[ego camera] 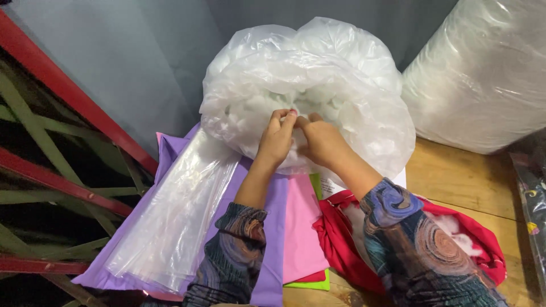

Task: Stuffing a red fabric pillowcase with white fiberfill material from a large plastic bag

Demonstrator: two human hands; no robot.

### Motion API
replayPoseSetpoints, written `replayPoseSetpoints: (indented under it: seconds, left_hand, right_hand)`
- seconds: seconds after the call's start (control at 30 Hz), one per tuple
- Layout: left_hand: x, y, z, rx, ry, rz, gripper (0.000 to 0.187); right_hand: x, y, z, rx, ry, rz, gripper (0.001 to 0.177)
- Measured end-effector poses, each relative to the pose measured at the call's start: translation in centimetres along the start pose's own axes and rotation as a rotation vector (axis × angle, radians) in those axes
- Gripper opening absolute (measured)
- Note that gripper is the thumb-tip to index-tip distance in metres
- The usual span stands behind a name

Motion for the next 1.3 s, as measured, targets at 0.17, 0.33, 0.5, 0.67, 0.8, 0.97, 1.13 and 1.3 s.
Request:
replayPoseSetpoints:
  seconds: [0.17,0.33,0.5,0.67,0.8,0.97,1.13,1.3]
  left_hand:
    - [0.5,2.3,-2.1,-0.15,-0.029,-0.055,0.042]
    - [0.9,6.4,-5.3,-0.338,-0.031,-0.109,0.034]
    - [-0.5,9.5,-9.7,-0.441,0.013,-0.023,0.033]
    - [-3.2,7.2,-11.7,-0.323,0.161,-0.4,0.034]
    - [-6.1,7.7,-14.2,0.204,-0.145,-1.056,0.06]
    - [-11.0,3.0,-14.2,0.41,-0.54,-1.221,0.067]
    - [-13.8,1.1,-17.9,0.472,-0.64,-1.299,0.042]
    - [-13.9,-0.9,-19.0,0.39,-0.662,-1.017,0.023]
  right_hand:
    - [3.7,1.2,-1.6,0.027,0.111,0.078,0.033]
    - [12.4,-0.6,-8.4,0.0,0.228,0.257,0.026]
    - [15.0,0.8,-13.0,-0.03,0.499,0.442,0.025]
    - [13.7,1.2,-13.3,-0.018,0.569,0.582,0.027]
    - [12.1,0.7,-14.6,-0.101,0.42,0.745,0.035]
    - [8.2,0.9,-18.4,0.062,0.322,0.273,0.045]
    - [2.9,3.5,-23.2,0.196,0.482,-0.029,0.047]
    - [3.0,4.1,-27.1,0.279,0.476,0.309,0.048]
Point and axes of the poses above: each hand's wrist, its own z-axis towards the middle knuckle, its own x-axis out of the back of the hand, y = z × x, the point moved 5 cm from there along z, towards the middle knuckle, and after that the axes turned 2 degrees about -z, right-handed, at the moved point
